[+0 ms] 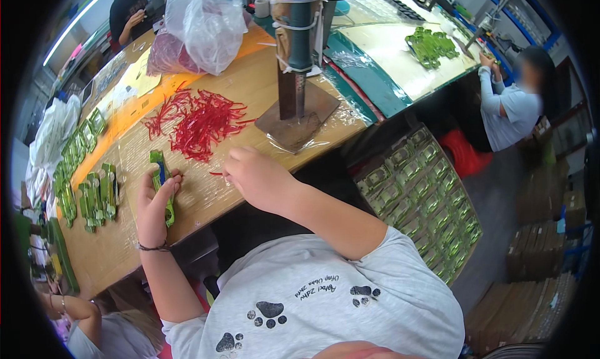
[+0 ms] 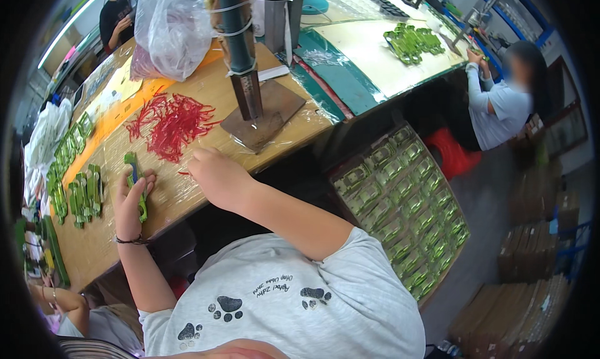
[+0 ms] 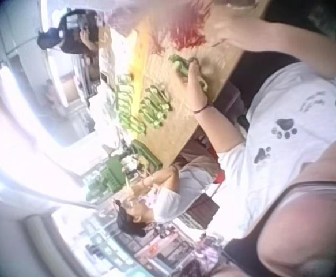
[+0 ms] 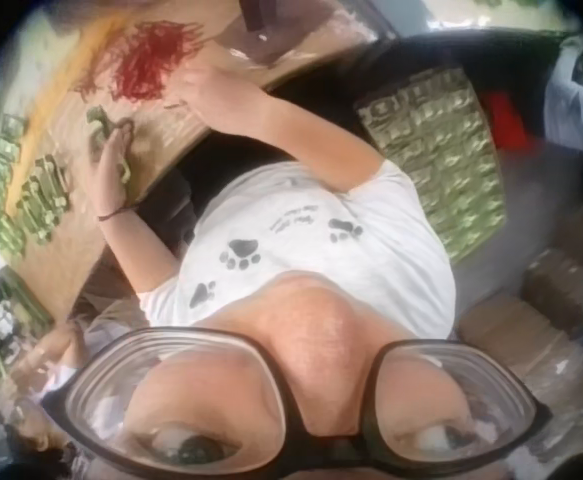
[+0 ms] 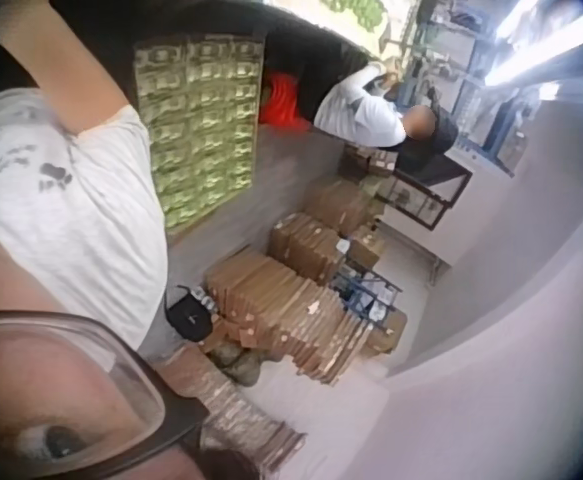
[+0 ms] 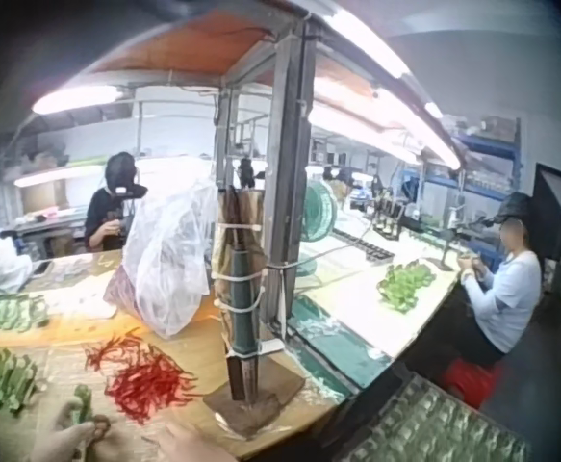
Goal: Assembling green plastic toy car shells by inserting red wires.
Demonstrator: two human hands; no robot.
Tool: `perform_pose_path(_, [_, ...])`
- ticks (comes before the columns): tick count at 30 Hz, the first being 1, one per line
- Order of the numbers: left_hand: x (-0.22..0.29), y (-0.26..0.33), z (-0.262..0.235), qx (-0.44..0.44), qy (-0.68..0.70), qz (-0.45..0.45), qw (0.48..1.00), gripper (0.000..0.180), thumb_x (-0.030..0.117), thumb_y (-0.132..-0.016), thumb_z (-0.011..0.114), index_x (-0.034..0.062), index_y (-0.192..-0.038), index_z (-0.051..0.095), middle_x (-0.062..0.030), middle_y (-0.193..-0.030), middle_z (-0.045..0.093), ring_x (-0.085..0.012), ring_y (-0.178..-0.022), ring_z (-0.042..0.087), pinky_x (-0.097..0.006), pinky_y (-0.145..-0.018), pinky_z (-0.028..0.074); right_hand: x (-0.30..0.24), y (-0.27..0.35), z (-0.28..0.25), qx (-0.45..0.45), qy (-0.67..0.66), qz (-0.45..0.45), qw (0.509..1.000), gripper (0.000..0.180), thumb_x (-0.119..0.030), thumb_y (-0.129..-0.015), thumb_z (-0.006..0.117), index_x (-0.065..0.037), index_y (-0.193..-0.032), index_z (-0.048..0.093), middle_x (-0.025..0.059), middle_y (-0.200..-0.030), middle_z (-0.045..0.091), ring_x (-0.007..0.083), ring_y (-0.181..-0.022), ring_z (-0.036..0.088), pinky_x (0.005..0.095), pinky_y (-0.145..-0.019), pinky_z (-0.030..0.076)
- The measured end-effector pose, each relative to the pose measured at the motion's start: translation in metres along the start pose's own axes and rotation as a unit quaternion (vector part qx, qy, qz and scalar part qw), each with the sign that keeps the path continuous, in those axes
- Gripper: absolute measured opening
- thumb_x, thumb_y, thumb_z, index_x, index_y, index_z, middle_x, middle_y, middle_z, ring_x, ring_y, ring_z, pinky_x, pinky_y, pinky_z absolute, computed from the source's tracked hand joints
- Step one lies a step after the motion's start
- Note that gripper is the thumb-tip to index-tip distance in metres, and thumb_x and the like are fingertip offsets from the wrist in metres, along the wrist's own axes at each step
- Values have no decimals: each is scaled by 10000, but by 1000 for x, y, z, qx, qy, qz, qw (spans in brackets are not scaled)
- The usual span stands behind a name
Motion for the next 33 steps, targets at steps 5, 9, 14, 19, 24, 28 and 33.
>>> perform_pose_path(5, [-2,-11,16,-33,-38,43,998,445,14,-904,618,-23,-1305,431,-133,-1214,593,-181,-1049,611,-300,-909,487,-1,20,-13,0,26,-2,1000,105,-54,-812,616,-9,-899,578,153,-946,537,346,-943,550,426,-805,471])
perform_pose_path(9, [-13,0,16,14,-73,212,974,575,-108,-829,644,24,-1333,399,-113,-1156,556,-166,-957,579,-285,-850,491,-5,29,-19,-22,49,-8,999,104,-2,-780,569,26,-880,583,183,-994,549,343,-993,543,397,-885,470])
perform_pose_path(14, [3,42,49,-79,-50,231,968,696,137,-775,780,25,-1338,386,-118,-1031,561,-161,-924,556,-268,-781,452,-3,31,-17,32,64,-22,997,104,-46,-805,593,8,-892,574,162,-980,546,328,-968,551,389,-861,474])
perform_pose_path(19, [-12,66,69,-117,-134,283,942,779,152,-697,824,12,-1322,381,-129,-1010,581,-195,-902,573,-305,-761,477,-13,40,-33,134,-148,24,980,113,2,-822,647,-18,-924,602,100,-865,561,282,-796,577,352,-689,476])
perform_pose_path(24, [-18,73,87,-165,-260,333,891,740,97,-662,833,1,-1269,421,-154,-968,627,-239,-786,644,-336,-694,521,-31,62,-51,180,-166,-59,968,301,52,-789,692,-28,-1080,694,76,-827,576,225,-752,572,314,-649,468])
perform_pose_path(28, [-11,71,100,-149,-343,331,866,669,95,-647,828,17,-1207,471,-168,-936,624,-309,-769,652,-360,-683,529,-31,73,-56,177,-146,-88,969,301,68,-789,688,-22,-1076,700,80,-828,575,209,-736,567,294,-626,462])
perform_pose_path(33, [-9,67,116,-179,-378,360,834,697,137,-627,855,30,-1206,480,-163,-979,621,-329,-791,636,-390,-661,521,-25,84,-56,182,-222,-29,957,302,93,-782,684,-4,-1068,702,75,-813,566,177,-678,538,265,-554,418])
Point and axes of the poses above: each hand's wrist, its own y-axis away from the middle knuckle, its own z-axis out of the palm, x = y × z, the point moved 1 cm from there along -y, towards the middle knuckle
